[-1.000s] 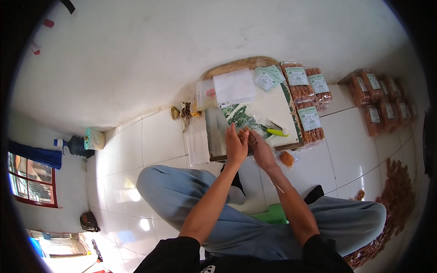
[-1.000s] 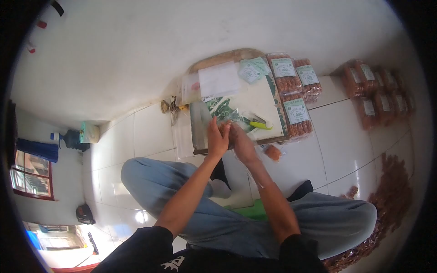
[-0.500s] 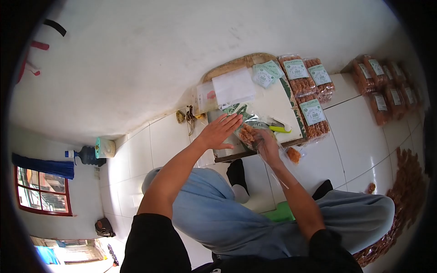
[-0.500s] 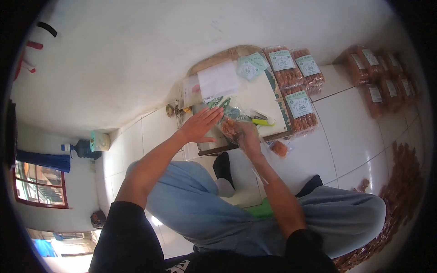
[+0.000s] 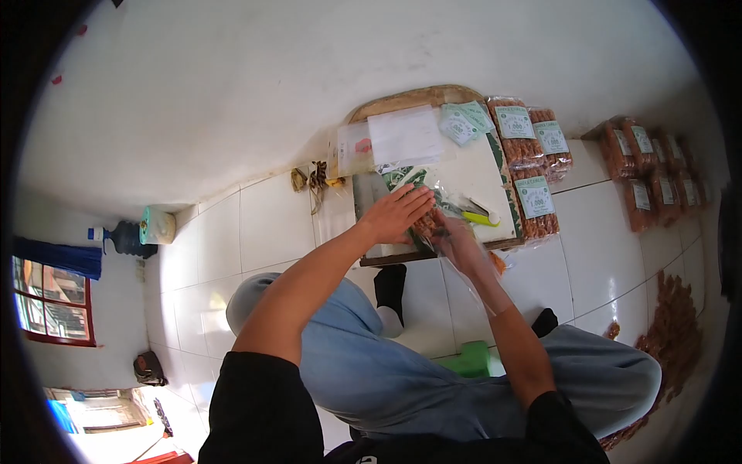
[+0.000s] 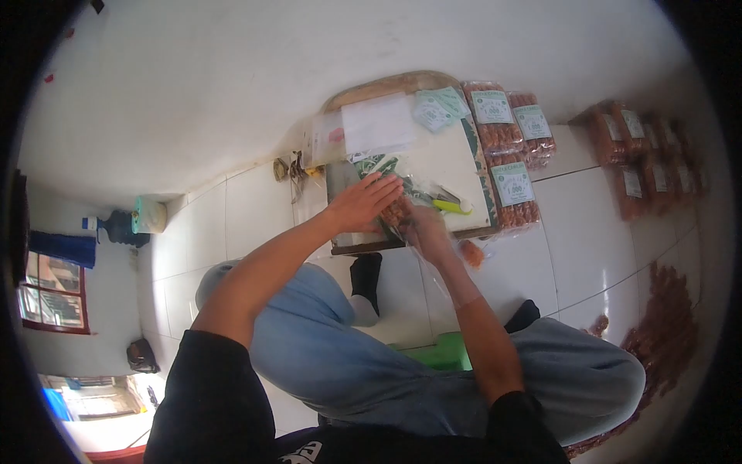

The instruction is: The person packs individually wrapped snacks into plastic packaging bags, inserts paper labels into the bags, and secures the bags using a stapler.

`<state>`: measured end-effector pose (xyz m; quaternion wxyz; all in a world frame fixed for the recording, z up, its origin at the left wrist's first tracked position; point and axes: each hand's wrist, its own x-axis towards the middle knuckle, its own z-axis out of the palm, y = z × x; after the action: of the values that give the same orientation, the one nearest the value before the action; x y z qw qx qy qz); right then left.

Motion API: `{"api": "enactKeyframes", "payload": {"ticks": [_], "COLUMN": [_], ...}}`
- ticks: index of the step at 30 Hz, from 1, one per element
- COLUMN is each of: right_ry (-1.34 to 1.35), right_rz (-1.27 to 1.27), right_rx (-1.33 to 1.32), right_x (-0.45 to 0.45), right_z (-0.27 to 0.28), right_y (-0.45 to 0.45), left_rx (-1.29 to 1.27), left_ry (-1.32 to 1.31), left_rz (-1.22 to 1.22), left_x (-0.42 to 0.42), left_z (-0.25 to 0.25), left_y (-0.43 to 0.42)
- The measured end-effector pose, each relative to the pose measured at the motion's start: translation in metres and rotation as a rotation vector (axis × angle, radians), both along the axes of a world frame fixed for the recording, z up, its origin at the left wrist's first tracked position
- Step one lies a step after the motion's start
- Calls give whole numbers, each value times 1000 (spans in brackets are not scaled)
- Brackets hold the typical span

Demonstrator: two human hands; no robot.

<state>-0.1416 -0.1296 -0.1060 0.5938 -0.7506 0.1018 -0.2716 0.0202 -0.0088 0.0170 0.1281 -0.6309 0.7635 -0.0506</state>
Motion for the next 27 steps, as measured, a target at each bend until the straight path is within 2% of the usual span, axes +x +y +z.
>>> {"api": "enactKeyframes", "payload": {"ticks": [1,3,4,6,7,9,11,13,14,16,19,22,25,26,27], "right_ry": [-6,177,179,360,362,198,188,180,127,69,-112,-159,-11,138,210], "right_rz": [35,-47,-44,-74,-71,-195,-159,-125,-53,15,53,-62,34,-54,-97], "right_rx": [118,-200,-207,-180,-186,-506,-485,-457,10,473,262,96,398,57,-114], "right_x": [0,-9,-8,-5,-4,1,5,8,9,10,12,14,9,6,6], "right_z": [7,31,41,54,54,51,28,15,9,-2,-21,-26,-2,13,10], "right_y": [0,-1,1,5,7,8,2,0,-2,-6,-9,-8,-4,-2,-2], "left_rx": [-18,-42,-59,-120,-175,-233,-294,-197,-199,-164,-191,-205,-230,-227,-231], "left_ry": [2,31,56,47,38,26,10,141,143,240,181,107,92,91,111], "left_rz": [-20,4,26,52,77,83,90,122,122,138,98,105,115,113,122], "left_x": [1,0,-3,-10,-15,-21,-22,-21,-20,-19,-18,-21,-25,-26,-26], "left_z": [-4,-15,-19,-27,-31,-38,-37,-29,-26,-24,-26,-28,-30,-30,-31], "left_y": [1,2,2,5,7,10,9,9,9,8,6,7,10,11,11]}}
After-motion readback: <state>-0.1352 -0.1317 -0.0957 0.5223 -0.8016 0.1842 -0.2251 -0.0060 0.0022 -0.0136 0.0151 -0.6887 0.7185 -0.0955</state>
